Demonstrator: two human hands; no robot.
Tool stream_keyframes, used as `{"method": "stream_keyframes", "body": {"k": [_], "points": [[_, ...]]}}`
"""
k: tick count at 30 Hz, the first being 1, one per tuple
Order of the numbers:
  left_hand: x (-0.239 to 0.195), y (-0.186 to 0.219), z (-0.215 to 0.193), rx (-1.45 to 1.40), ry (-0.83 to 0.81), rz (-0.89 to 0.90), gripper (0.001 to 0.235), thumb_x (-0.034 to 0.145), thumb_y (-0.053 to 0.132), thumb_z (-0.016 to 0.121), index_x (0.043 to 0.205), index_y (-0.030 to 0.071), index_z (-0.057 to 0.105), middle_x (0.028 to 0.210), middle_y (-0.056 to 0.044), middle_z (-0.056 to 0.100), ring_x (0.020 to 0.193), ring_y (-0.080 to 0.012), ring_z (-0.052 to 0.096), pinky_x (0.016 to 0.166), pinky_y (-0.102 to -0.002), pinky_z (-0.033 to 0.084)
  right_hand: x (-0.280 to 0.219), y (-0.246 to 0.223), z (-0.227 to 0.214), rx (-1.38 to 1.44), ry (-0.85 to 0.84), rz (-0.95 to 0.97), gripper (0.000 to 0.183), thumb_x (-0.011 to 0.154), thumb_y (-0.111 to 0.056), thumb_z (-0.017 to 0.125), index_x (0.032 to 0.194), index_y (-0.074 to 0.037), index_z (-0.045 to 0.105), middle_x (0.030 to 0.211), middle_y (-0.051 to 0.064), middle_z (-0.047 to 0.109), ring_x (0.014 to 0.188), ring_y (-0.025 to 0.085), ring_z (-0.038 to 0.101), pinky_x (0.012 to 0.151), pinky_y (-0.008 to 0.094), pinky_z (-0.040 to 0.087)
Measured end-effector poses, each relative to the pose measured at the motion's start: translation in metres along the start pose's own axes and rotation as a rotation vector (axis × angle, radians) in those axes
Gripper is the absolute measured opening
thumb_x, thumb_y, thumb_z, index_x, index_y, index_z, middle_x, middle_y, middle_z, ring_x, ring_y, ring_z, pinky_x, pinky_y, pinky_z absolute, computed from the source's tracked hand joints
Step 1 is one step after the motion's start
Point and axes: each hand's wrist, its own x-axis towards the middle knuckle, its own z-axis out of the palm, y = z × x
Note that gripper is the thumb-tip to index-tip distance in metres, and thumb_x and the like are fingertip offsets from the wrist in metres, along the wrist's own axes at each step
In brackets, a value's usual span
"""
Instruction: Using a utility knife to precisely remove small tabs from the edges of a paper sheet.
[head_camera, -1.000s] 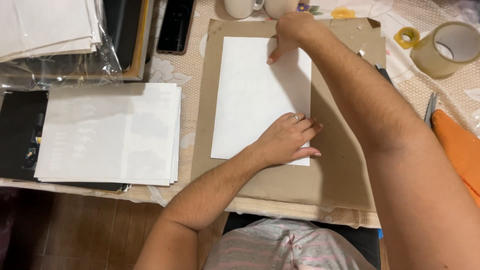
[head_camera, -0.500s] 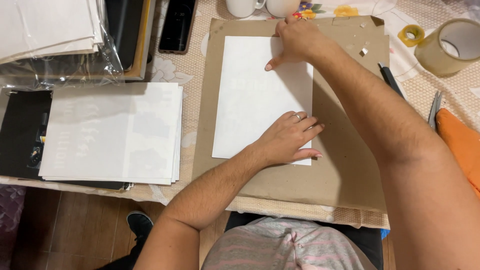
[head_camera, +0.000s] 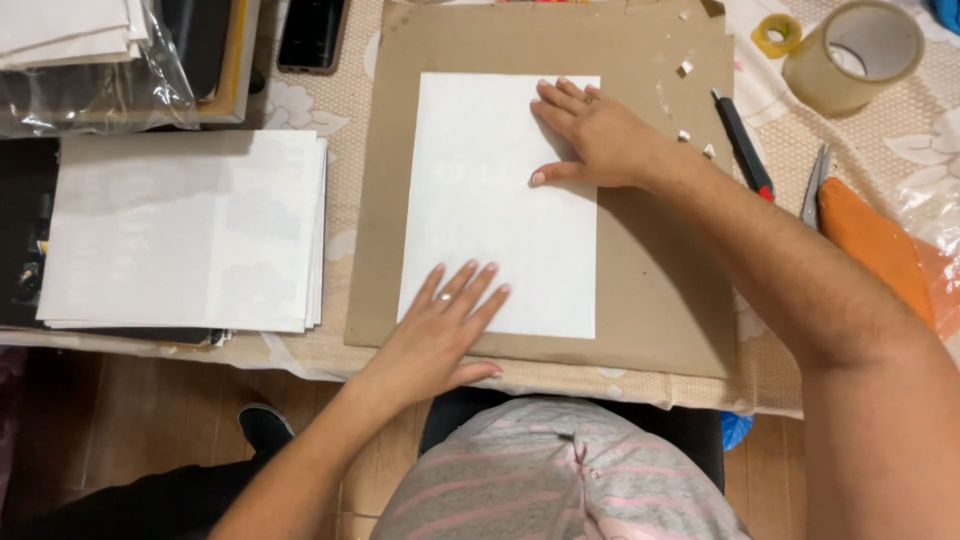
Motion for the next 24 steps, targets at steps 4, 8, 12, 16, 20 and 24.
{"method": "stream_keyframes", "body": {"k": [4, 8, 12, 16, 20, 24], "points": [[-0.041, 0.012, 0.003, 0.182, 0.078, -0.055, 0.090, 0.087, 0.070, 0.057, 0.148, 0.006, 0.043, 0.154, -0.020, 0.043, 0.142, -0.0366, 0.042, 0.118, -0.054, 0.029, -0.029, -0.024, 0.006, 0.036, 0.000, -0.043, 0.104, 0.086, -0.073, 0.052, 0.154, 0.002, 0.030, 0.162, 0.026, 0.021, 0.150, 0.042, 0.018, 0.119, 0.050, 0.017], [-0.074, 0.026, 0.013, 0.215, 0.117, -0.028, 0.092, 0.079, 0.058, 0.067, 0.154, 0.013, 0.039, 0.153, -0.016, 0.043, 0.141, -0.0343, 0.042, 0.116, -0.053, 0.034, -0.069, -0.061, -0.014, 0.025, -0.021, -0.068, 0.094, 0.090, -0.075, 0.050, 0.150, -0.003, 0.045, 0.156, 0.023, 0.042, 0.145, 0.042, 0.036, 0.118, 0.054, 0.028], [-0.094, 0.032, 0.025, 0.166, 0.249, -0.019, 0.090, 0.068, 0.024, 0.083, 0.150, 0.017, 0.046, 0.152, -0.010, 0.047, 0.137, -0.0296, 0.047, 0.116, -0.048, 0.037, -0.097, -0.061, 0.007, 0.075, 0.081, -0.158, 0.092, 0.088, -0.073, 0.057, 0.148, -0.004, 0.048, 0.151, 0.025, 0.047, 0.139, 0.048, 0.041, 0.114, 0.060, 0.032], [-0.070, 0.048, -0.041, -0.344, 0.656, -0.054, 0.052, 0.072, -0.013, 0.042, 0.116, 0.000, 0.067, 0.120, -0.017, 0.068, 0.114, -0.0334, 0.068, 0.105, -0.046, 0.056, -0.131, -0.059, 0.010, 0.430, 0.116, -0.262, 0.072, 0.094, -0.057, 0.053, 0.146, -0.008, 0.046, 0.156, 0.020, 0.041, 0.147, 0.044, 0.031, 0.118, 0.053, 0.023], [-0.036, 0.030, -0.088, -0.266, 0.990, -0.376, 0.021, 0.112, -0.023, 0.066, 0.094, -0.013, 0.068, 0.097, -0.023, 0.070, 0.094, -0.0297, 0.068, 0.090, -0.036, 0.052, -0.179, -0.072, -0.027, 1.036, 0.211, -0.413, 0.090, 0.099, -0.082, 0.027, 0.148, -0.008, 0.044, 0.155, 0.014, 0.046, 0.154, 0.032, 0.032, 0.128, 0.054, 0.020], [0.072, 0.003, -0.156, -0.502, 1.022, -0.450, 0.015, 0.118, -0.009, 0.056, 0.107, -0.009, 0.066, 0.093, -0.014, 0.061, 0.085, -0.0187, 0.057, 0.086, -0.030, 0.047, -0.214, -0.052, -0.037, 1.181, 0.409, -0.311, 0.103, 0.083, -0.080, 0.061, 0.148, -0.002, 0.042, 0.145, 0.016, 0.055, 0.135, 0.029, 0.057, 0.116, 0.048, 0.048]]}}
